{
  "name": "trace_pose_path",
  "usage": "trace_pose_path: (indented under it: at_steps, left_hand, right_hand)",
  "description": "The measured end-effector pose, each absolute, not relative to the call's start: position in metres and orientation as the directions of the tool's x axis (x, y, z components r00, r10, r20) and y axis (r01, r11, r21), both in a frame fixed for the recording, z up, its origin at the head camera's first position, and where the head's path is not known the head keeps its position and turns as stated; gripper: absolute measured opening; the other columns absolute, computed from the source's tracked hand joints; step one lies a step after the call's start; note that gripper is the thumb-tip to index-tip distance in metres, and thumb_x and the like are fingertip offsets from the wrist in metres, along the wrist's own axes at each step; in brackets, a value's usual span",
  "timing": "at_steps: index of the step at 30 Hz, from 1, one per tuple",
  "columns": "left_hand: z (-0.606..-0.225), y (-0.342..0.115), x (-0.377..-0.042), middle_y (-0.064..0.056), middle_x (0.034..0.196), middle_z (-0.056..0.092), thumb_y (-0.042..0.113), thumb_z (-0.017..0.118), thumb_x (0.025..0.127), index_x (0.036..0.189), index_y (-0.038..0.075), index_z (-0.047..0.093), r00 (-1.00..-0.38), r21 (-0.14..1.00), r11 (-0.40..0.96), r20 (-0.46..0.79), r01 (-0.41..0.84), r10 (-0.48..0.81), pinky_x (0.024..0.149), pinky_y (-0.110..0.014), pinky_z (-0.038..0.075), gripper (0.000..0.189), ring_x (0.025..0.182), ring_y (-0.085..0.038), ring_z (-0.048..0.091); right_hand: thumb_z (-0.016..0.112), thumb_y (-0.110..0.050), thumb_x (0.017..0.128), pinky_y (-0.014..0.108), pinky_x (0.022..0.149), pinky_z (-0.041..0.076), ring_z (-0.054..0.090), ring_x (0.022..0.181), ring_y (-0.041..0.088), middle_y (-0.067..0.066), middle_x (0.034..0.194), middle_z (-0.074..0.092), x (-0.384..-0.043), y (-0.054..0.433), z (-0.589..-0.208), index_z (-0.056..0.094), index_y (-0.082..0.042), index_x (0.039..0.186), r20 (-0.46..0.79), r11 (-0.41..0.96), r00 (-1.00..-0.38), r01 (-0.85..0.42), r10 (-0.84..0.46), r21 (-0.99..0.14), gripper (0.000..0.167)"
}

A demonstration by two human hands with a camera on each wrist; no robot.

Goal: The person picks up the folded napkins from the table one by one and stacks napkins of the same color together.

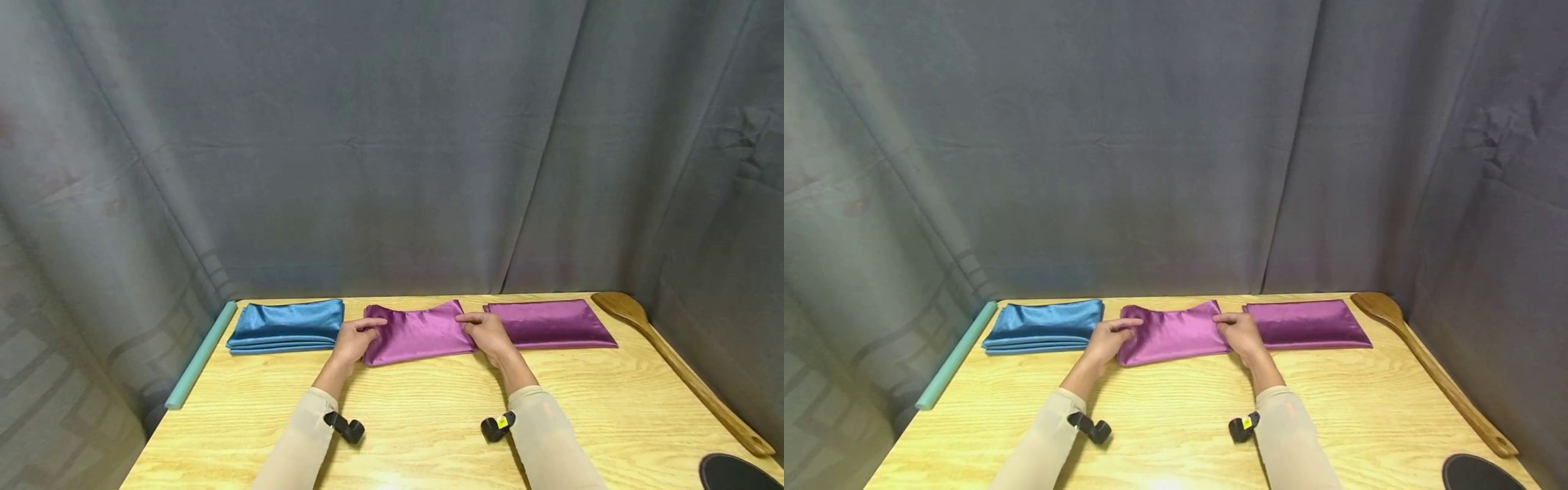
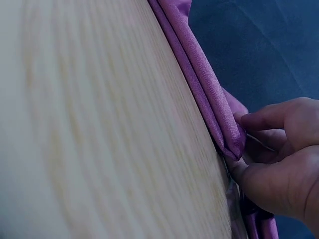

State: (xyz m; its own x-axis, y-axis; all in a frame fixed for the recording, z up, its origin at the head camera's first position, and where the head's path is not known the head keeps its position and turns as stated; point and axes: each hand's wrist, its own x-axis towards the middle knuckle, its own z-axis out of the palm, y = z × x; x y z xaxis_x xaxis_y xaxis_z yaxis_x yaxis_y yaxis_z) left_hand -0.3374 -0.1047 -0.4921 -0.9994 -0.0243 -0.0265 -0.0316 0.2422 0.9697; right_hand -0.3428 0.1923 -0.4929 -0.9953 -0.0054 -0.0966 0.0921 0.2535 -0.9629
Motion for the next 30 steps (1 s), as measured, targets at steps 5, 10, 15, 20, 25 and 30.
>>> trace_pose_path:
  at_steps: [5, 10, 15, 20, 25, 30]
  left_hand:
    - [-0.489, -0.107, -0.336, -0.018, 0.141, 0.061, -0.006, 0.062, 0.090, 0.115, 0.008, 0.080, -1.000, 0.969, 0.247, -0.018, -0.017, 0.002, 0.072, -0.022, 0.047, 0.033, 0.107, -0.023, 0.056]
    - [-0.490, -0.110, -0.335, -0.021, 0.131, 0.062, -0.011, 0.062, 0.086, 0.119, 0.000, 0.075, -0.995, 0.966, 0.260, -0.013, 0.013, 0.098, 0.071, -0.022, 0.050, 0.038, 0.102, -0.022, 0.057]
    - [-0.493, -0.113, -0.335, -0.019, 0.122, 0.062, -0.015, 0.060, 0.085, 0.120, -0.001, 0.074, -0.992, 0.967, 0.256, -0.034, -0.002, 0.124, 0.070, -0.023, 0.051, 0.040, 0.095, -0.018, 0.056]
    - [-0.492, -0.117, -0.334, -0.021, 0.124, 0.058, -0.018, 0.058, 0.086, 0.125, -0.002, 0.071, -0.990, 0.974, 0.225, -0.032, -0.001, 0.137, 0.064, -0.020, 0.049, 0.045, 0.083, -0.014, 0.052]
    - [-0.485, -0.120, -0.334, -0.022, 0.134, 0.056, -0.017, 0.057, 0.085, 0.128, 0.003, 0.071, -0.991, 0.976, 0.217, -0.002, 0.027, 0.132, 0.057, -0.018, 0.043, 0.050, 0.071, -0.010, 0.046]
    - [-0.476, -0.120, -0.332, -0.021, 0.132, 0.057, -0.012, 0.060, 0.089, 0.133, 0.006, 0.069, -0.988, 0.982, 0.189, 0.001, 0.030, 0.153, 0.062, -0.019, 0.046, 0.049, 0.072, -0.010, 0.050]
  right_hand:
    - [0.055, 0.000, 0.099, 0.026, 0.095, 0.049, 0.052, 0.128, 0.030, 0.027, 0.154, 0.047, -0.343, 0.194, -0.490, 0.064, 0.005, 0.135, -0.084, 0.247, -0.996, 0.082, 0.003, -0.966, 0.037]
    - [0.056, 0.000, 0.099, 0.016, 0.082, 0.046, 0.054, 0.118, 0.025, 0.026, 0.152, 0.050, -0.343, 0.197, -0.490, 0.064, 0.004, 0.136, -0.065, 0.253, -0.998, 0.059, -0.015, -0.966, 0.038]
    - [0.058, 0.002, 0.097, 0.014, 0.089, 0.046, 0.052, 0.128, 0.027, 0.028, 0.150, 0.052, -0.342, 0.198, -0.492, 0.062, 0.007, 0.136, -0.061, 0.247, -0.996, 0.045, -0.058, -0.968, 0.039]
    - [0.060, 0.004, 0.095, 0.015, 0.087, 0.047, 0.052, 0.125, 0.026, 0.029, 0.151, 0.050, -0.340, 0.199, -0.492, 0.061, 0.008, 0.136, -0.082, 0.200, -0.993, 0.065, -0.079, -0.978, 0.041]
    - [0.060, 0.001, 0.097, 0.010, 0.088, 0.046, 0.043, 0.134, 0.026, 0.028, 0.157, 0.041, -0.342, 0.204, -0.489, 0.057, 0.007, 0.141, -0.068, 0.141, -0.992, 0.053, -0.103, -0.989, 0.045]
    - [0.060, -0.002, 0.100, 0.008, 0.090, 0.045, 0.036, 0.140, 0.029, 0.026, 0.160, 0.035, -0.342, 0.213, -0.482, 0.052, 0.005, 0.147, -0.059, 0.081, -0.992, 0.051, -0.107, -0.995, 0.048]
